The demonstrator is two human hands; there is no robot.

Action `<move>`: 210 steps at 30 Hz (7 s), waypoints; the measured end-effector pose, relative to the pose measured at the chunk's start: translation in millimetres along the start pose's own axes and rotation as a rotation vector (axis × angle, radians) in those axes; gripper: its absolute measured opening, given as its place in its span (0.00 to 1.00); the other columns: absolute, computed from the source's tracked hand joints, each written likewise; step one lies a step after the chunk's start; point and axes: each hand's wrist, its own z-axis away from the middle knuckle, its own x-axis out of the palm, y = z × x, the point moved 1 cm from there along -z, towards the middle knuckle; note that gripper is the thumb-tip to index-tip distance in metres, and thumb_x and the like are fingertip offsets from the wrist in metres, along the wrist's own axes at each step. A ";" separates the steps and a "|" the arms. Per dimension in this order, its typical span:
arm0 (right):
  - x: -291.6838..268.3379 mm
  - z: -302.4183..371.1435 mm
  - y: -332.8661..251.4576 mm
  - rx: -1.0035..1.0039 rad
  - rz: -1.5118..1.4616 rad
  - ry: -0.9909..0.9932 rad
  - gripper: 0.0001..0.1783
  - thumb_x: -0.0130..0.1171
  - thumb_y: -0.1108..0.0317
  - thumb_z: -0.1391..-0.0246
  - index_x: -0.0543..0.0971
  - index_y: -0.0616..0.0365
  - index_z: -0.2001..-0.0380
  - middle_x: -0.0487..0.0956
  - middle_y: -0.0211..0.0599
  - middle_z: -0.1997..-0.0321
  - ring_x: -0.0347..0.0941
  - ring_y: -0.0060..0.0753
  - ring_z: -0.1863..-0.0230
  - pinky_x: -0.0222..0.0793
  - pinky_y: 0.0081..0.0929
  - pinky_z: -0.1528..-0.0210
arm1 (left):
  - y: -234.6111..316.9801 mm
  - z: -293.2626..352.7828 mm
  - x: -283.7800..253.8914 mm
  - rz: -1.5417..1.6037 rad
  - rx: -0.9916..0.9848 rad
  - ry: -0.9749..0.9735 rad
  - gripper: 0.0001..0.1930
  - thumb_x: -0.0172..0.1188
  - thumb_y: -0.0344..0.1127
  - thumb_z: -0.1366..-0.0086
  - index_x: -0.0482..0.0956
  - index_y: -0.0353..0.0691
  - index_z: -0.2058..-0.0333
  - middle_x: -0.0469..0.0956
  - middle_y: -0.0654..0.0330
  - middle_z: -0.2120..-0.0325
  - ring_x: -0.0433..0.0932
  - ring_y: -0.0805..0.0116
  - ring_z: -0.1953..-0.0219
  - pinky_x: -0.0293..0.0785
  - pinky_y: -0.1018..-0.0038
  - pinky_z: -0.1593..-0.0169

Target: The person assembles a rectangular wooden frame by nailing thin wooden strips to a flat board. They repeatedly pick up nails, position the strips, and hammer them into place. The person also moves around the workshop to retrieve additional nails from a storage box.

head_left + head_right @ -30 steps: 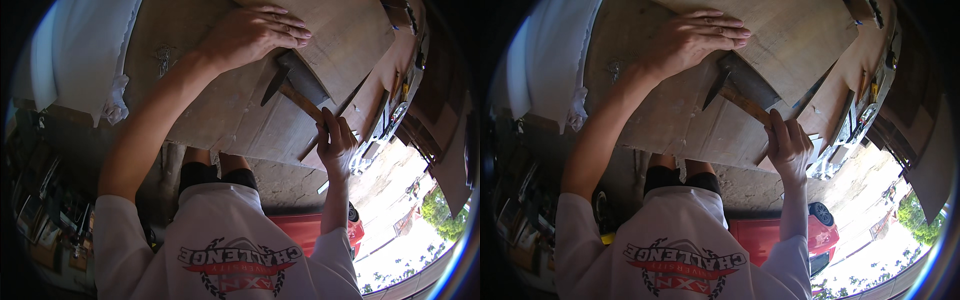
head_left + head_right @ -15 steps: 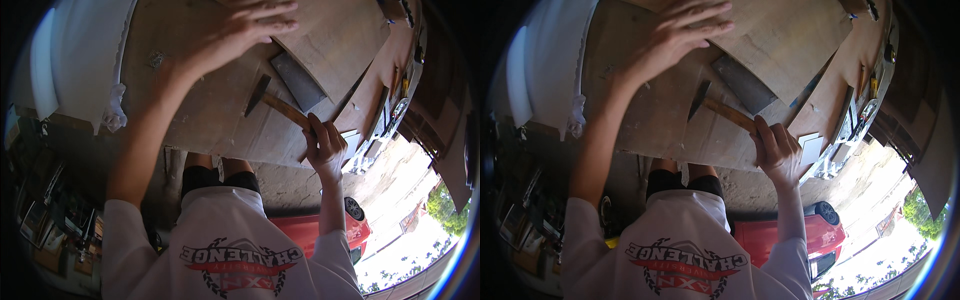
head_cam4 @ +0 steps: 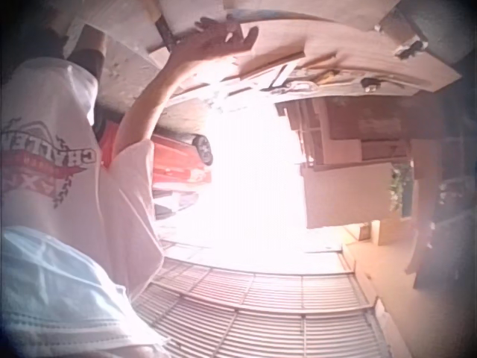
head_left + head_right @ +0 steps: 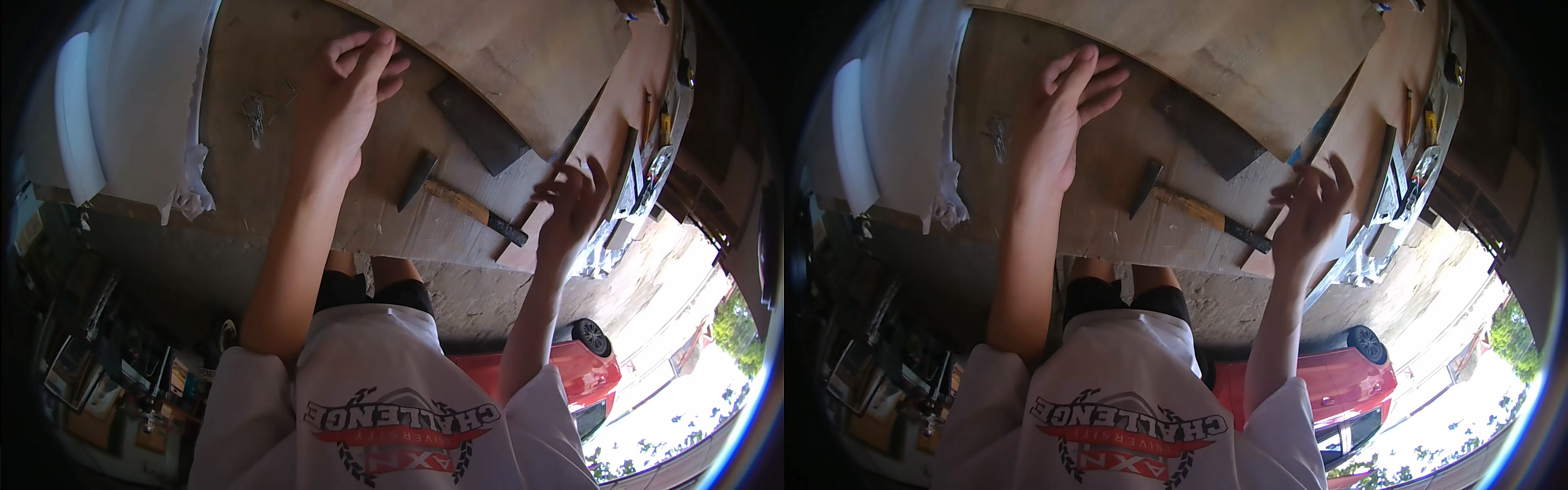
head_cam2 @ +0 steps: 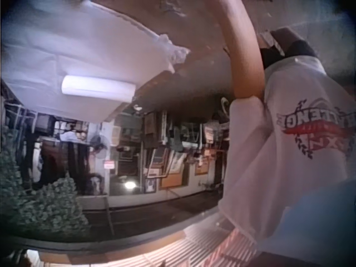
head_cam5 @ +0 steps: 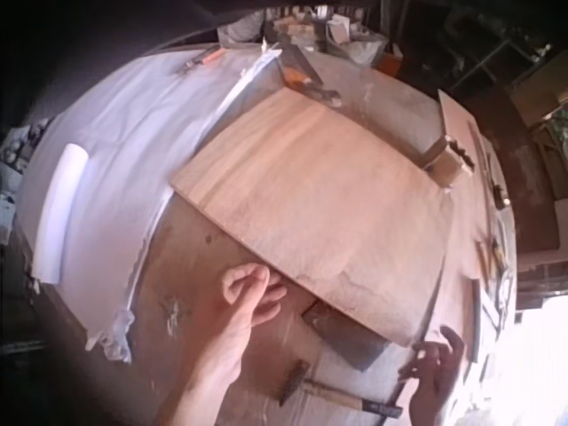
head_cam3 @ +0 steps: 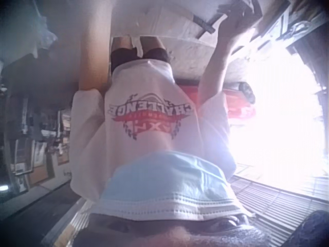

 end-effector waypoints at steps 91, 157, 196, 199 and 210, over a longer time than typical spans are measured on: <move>20.5 61.4 -59.3 -0.412 0.567 0.117 0.13 0.52 0.63 0.28 0.74 0.63 0.63 0.74 0.36 0.78 0.68 0.33 0.83 0.64 0.31 0.79 | -30.0 -21.0 28.7 -0.149 0.230 0.034 0.19 0.69 0.34 0.34 0.68 0.25 0.60 0.82 0.49 0.74 0.86 0.63 0.73 0.83 0.72 0.69; 238.8 19.6 -95.9 -0.716 0.463 -0.384 0.14 0.68 0.73 0.51 0.85 0.46 0.58 0.75 0.28 0.60 0.70 0.37 0.60 0.64 0.36 0.54 | -32.4 41.9 -167.0 -0.914 0.883 0.259 0.17 0.70 0.28 0.41 0.85 0.44 0.51 0.79 0.61 0.68 0.77 0.62 0.67 0.70 0.65 0.63; 17.0 24.3 -3.3 0.212 -0.121 0.284 0.17 0.55 0.61 0.28 0.76 0.66 0.49 0.82 0.40 0.61 0.79 0.24 0.62 0.75 0.22 0.60 | -9.7 18.1 -31.7 0.025 0.089 -0.017 0.12 0.63 0.37 0.28 0.80 0.33 0.53 0.81 0.58 0.54 0.80 0.67 0.50 0.75 0.70 0.41; 20.8 0.5 8.0 0.194 -0.123 0.205 0.21 0.57 0.59 0.30 0.75 0.68 0.47 0.82 0.43 0.59 0.80 0.27 0.62 0.77 0.24 0.62 | 0.8 1.6 -20.5 0.193 0.073 0.067 0.14 0.64 0.38 0.28 0.79 0.34 0.52 0.79 0.57 0.49 0.76 0.65 0.45 0.72 0.67 0.36; 19.0 -17.4 7.7 0.246 -0.206 0.145 0.21 0.60 0.66 0.33 0.74 0.70 0.43 0.80 0.41 0.62 0.74 0.22 0.73 0.73 0.20 0.72 | 4.8 -12.7 -7.4 -0.109 0.112 -0.039 0.13 0.63 0.37 0.28 0.77 0.36 0.51 0.79 0.56 0.53 0.79 0.58 0.48 0.77 0.63 0.42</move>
